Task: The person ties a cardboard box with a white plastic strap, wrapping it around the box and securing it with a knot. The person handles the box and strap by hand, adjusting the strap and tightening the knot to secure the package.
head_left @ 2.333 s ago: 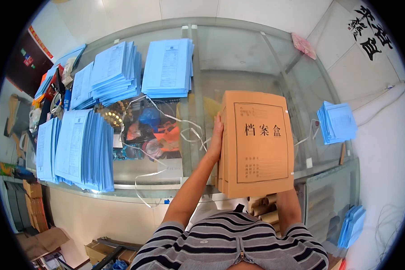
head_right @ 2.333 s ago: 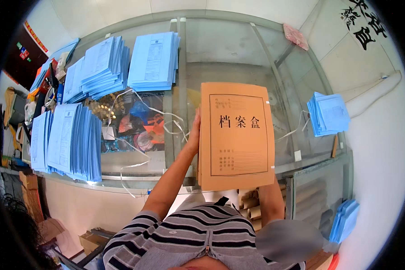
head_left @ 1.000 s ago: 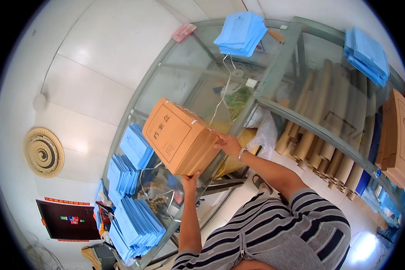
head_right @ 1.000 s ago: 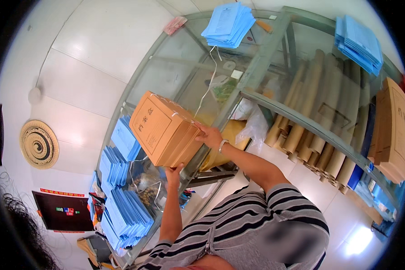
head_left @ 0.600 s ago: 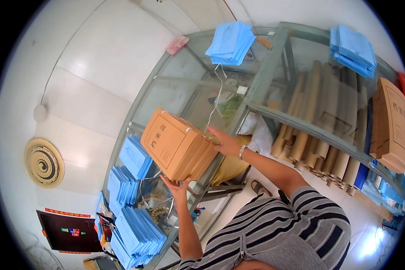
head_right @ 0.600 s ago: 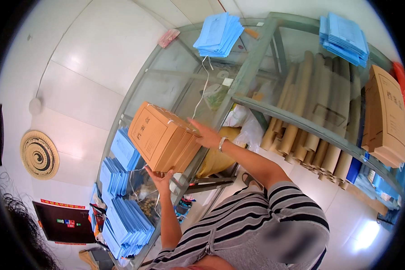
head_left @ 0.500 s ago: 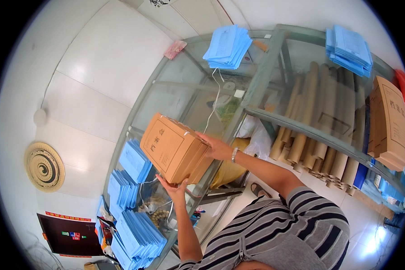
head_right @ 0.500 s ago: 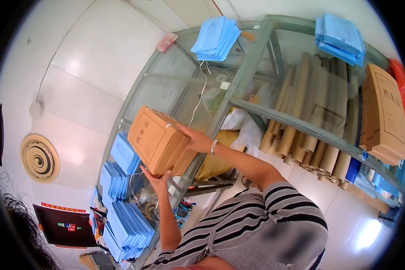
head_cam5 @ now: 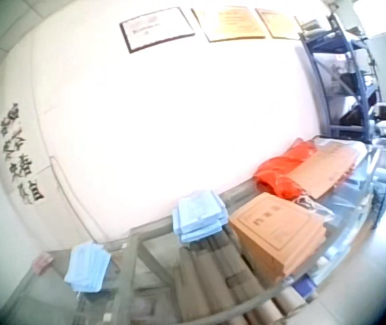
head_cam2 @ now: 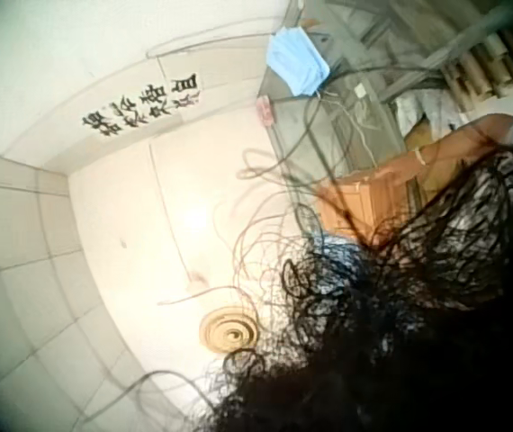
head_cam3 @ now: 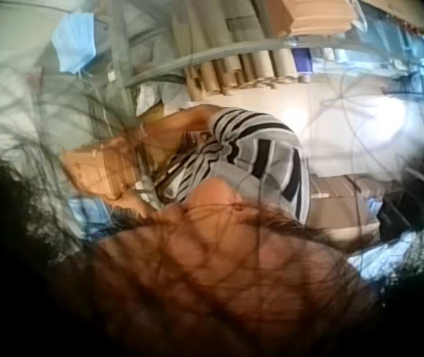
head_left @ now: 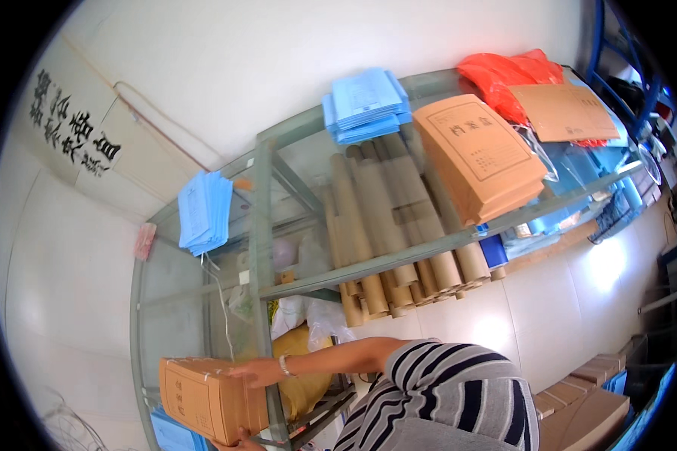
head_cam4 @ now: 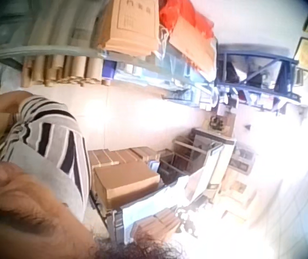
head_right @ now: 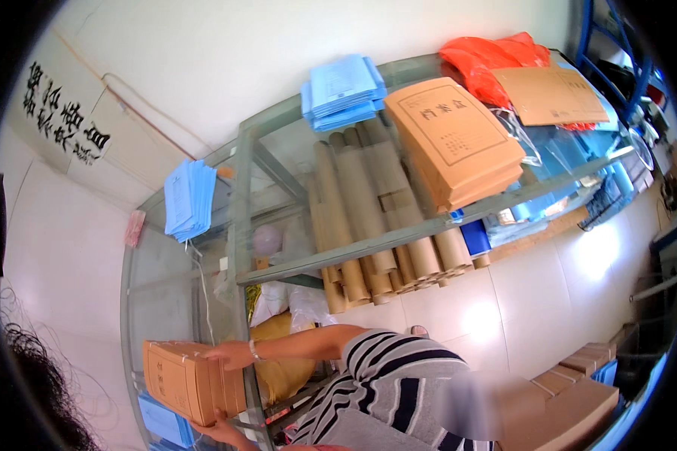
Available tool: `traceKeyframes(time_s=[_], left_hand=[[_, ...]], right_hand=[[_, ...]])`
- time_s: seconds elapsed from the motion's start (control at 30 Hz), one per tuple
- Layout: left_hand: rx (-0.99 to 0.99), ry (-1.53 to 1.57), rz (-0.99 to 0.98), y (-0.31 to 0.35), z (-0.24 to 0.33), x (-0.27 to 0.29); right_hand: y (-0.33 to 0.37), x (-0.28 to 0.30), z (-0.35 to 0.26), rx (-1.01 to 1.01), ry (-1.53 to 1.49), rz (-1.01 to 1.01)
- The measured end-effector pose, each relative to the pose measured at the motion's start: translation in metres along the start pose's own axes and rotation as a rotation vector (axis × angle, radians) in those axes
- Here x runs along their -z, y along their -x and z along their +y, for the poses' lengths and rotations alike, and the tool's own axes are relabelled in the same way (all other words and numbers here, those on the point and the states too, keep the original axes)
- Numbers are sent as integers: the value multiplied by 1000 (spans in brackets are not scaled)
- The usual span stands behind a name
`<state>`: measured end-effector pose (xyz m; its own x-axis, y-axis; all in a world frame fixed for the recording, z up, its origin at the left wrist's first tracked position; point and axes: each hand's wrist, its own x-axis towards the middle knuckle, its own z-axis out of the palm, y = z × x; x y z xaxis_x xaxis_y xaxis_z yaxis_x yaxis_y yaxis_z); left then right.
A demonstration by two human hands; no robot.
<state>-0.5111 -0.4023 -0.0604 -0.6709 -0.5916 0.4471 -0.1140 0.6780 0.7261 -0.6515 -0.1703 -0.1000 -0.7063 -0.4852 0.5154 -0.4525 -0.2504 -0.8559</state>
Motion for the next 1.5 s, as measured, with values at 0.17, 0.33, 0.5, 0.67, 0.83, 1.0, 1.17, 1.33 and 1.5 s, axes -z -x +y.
traceKeyframes(time_s=[0.17,0.33,0.5,0.67,0.83,1.0,1.17,1.33,1.5], left_hand=[[-470,-397,339,64,-5,-78],[-540,-171,-595,187,92,-167],[-121,713,-1728,257,243,-212],[-84,744,-2075,321,381,-278],[573,870,-2171,339,462,-321],[633,893,-2195,318,473,-328],[675,884,-2155,307,446,-310],[783,911,-2096,308,380,-273],[801,1023,-2060,272,313,-232]], right_hand=[[163,49,40,-344,-72,378],[396,167,-63,-674,496,1381],[487,291,-259,-59,324,2184],[502,348,-327,-83,413,2048],[481,317,-316,-271,530,1946],[450,258,-291,-152,365,1864],[465,266,-332,-390,15,1821],[492,283,-326,-571,-239,1425],[439,249,-288,-360,-307,1271]])
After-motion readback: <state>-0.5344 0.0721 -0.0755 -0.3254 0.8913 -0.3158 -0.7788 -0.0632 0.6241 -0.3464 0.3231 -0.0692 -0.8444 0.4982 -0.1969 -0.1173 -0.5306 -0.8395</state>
